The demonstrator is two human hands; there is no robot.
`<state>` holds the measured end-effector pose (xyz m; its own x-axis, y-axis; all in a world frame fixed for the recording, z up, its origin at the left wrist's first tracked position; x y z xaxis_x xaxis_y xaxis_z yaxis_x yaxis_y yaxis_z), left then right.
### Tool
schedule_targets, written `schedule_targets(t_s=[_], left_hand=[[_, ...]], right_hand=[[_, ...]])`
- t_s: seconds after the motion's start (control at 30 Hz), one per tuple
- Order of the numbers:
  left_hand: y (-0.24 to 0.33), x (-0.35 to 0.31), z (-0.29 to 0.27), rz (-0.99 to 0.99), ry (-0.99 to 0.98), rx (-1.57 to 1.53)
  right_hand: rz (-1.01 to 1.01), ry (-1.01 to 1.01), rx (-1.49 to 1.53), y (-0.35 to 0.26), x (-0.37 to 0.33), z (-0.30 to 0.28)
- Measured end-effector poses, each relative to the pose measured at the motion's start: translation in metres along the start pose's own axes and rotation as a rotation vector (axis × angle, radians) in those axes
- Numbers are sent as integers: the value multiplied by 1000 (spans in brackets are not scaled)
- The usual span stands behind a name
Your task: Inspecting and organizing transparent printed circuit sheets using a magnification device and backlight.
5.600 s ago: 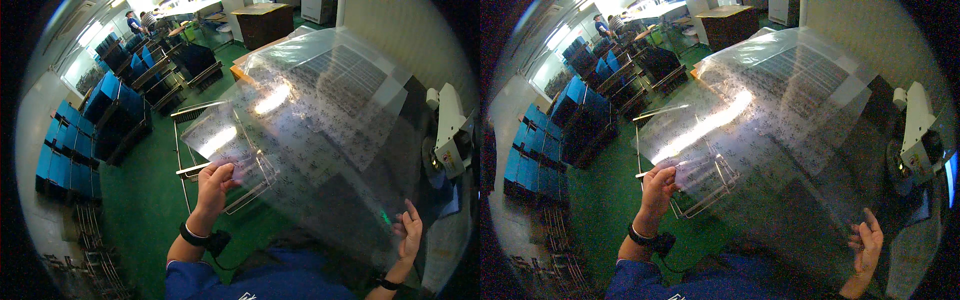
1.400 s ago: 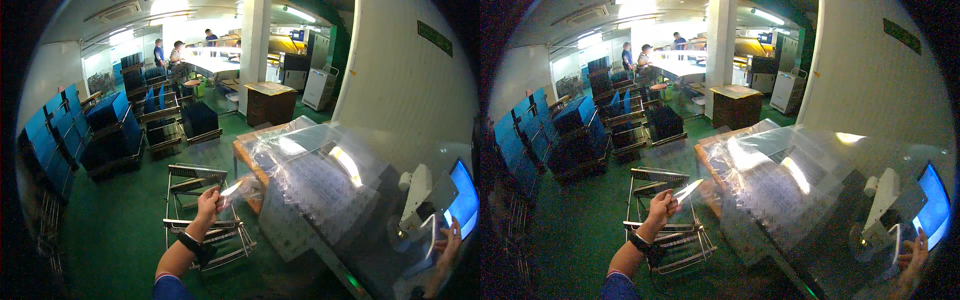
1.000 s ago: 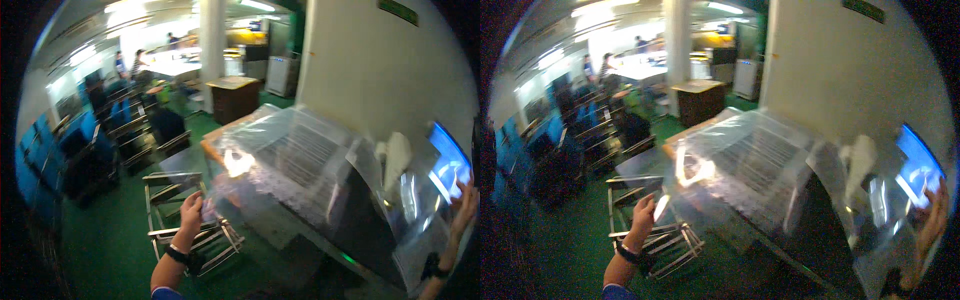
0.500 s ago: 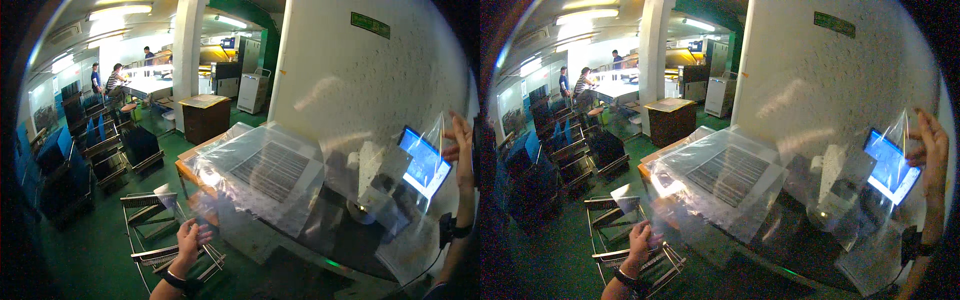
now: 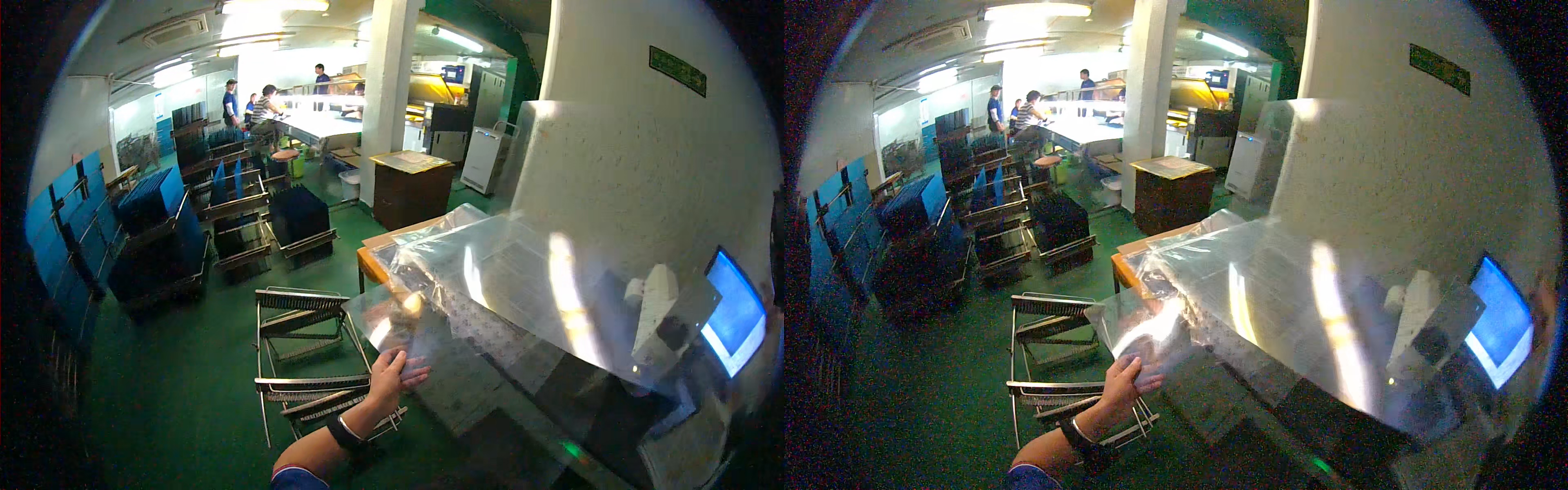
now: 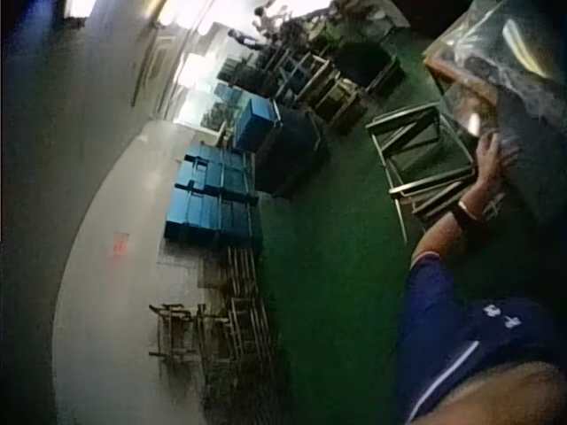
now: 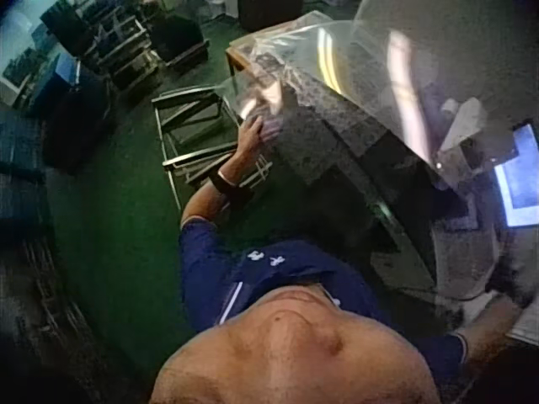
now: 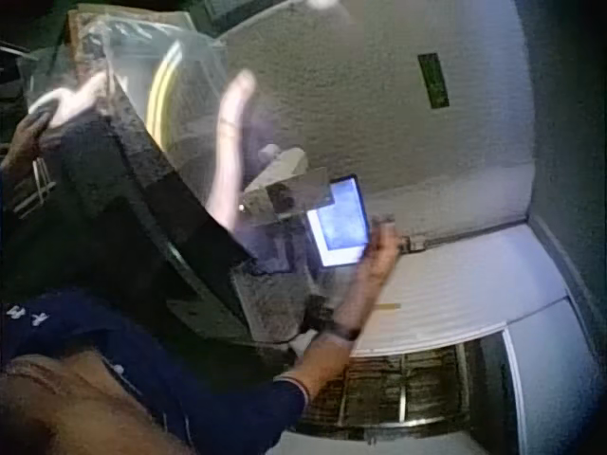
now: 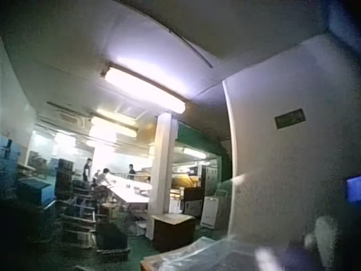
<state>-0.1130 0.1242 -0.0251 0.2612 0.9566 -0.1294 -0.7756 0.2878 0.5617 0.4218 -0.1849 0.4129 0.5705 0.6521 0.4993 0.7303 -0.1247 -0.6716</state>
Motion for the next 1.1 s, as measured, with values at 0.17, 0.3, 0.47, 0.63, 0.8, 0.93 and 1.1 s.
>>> schedule_targets(t_s=[0.17, 0.3, 0.47, 0.63, 0.8, 0.93, 1.1], left_hand=[[14, -22, 0, 19, -26, 70], [16, -39, 8, -110, -15, -83], [26, -56, 12, -109, -70, -193], [15, -52, 3, -25, 93, 180], [13, -44, 22, 85, -20, 183], [31, -57, 21, 130, 41, 325], [37, -66, 0, 145, 74, 399]], right_hand=[[286, 26, 252, 56, -113, 167], [466, -7, 485, 100, -170, 260], [556, -223, 542, 116, -207, 333], [613, -451, 531, 114, -230, 364], [289, -231, 23, 100, -241, 308], [245, -524, -180, 96, -277, 275], [715, -808, 562, 131, -340, 303]])
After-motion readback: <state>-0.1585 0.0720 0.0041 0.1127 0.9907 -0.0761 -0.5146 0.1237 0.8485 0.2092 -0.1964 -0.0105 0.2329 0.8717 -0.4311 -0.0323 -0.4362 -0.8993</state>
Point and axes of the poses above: each hand's wrist, its own x-axis towards the middle knuckle, its own z-axis out of the palm, y = z × x, the point moved 7 cm from there along x, towards the middle knuckle, and after that the axes turned 14 degrees about -x, right-handed, at the moved point
